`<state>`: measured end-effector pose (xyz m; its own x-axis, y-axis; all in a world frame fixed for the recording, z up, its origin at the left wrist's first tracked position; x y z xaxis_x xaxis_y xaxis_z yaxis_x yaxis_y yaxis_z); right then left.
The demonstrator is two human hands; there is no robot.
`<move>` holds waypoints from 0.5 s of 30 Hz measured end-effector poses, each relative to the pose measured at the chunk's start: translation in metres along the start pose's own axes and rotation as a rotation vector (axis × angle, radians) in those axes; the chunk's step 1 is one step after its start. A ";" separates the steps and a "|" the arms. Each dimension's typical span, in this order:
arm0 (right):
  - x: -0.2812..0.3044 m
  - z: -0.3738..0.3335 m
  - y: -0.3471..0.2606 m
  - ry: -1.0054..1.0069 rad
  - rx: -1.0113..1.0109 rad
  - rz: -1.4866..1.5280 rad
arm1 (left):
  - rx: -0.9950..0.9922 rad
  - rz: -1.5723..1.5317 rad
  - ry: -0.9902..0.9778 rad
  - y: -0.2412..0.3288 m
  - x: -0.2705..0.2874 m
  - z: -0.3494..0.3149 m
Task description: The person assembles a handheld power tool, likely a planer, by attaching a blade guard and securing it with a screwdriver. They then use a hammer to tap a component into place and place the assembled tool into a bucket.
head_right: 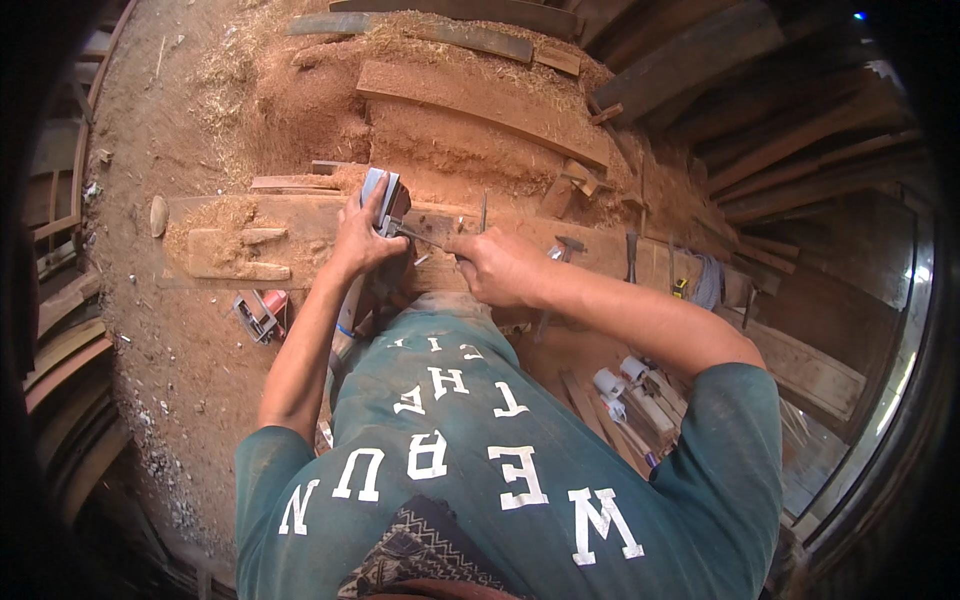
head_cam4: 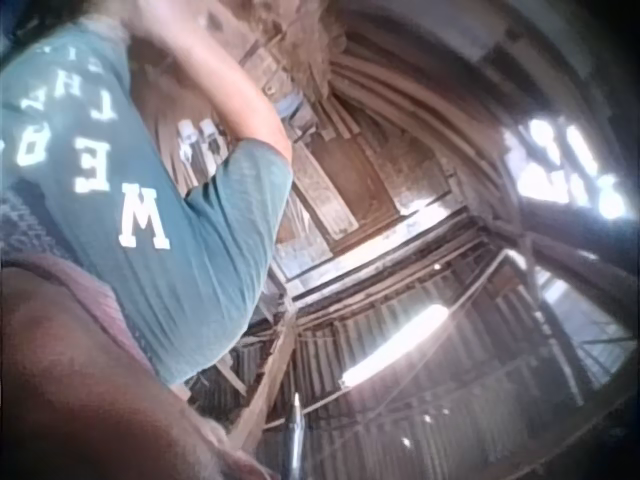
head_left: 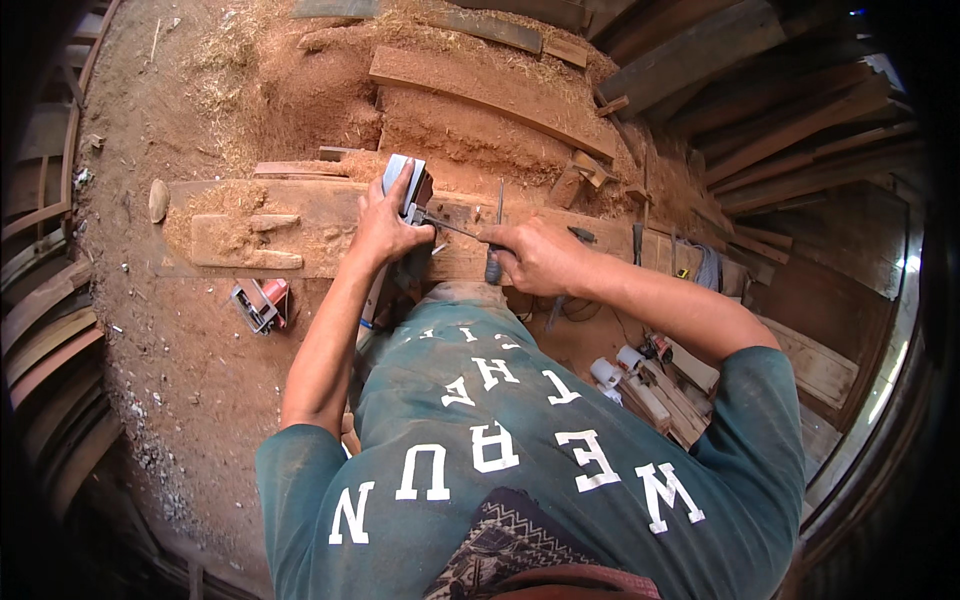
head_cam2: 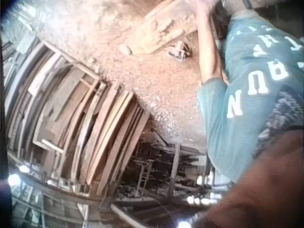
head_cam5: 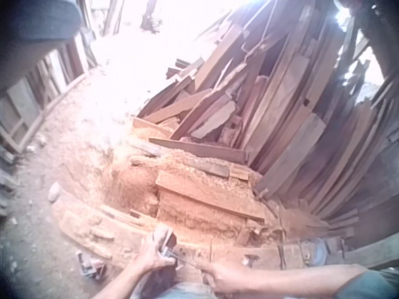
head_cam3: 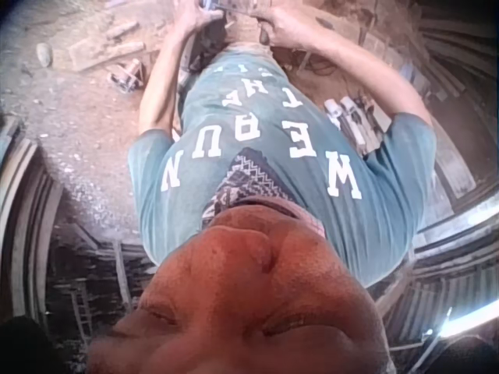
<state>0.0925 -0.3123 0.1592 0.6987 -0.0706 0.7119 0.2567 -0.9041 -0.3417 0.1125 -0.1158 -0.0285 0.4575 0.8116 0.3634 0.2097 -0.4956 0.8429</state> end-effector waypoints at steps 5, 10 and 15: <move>-0.002 -0.001 -0.001 -0.033 -0.025 -0.037 | 0.006 -0.016 0.005 0.003 0.000 0.001; -0.001 -0.001 -0.001 -0.063 -0.052 0.065 | -0.015 -0.026 0.002 0.004 0.002 -0.002; -0.021 0.006 0.019 -0.073 -0.074 0.375 | -0.017 -0.019 0.037 0.000 -0.001 -0.005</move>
<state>0.0862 -0.3256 0.1341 0.7815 -0.3740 0.4994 -0.0725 -0.8494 -0.5227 0.1078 -0.1148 -0.0268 0.4212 0.8320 0.3610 0.2030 -0.4745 0.8566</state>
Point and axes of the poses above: each hand's wrist, its own z-axis towards the middle knuckle, its own x-axis out of the back of the hand, y = z × x, the point moved 4 cm from there along z, towards the middle knuckle, and after that the axes turned 13 degrees about -z, right-handed, at the moved point
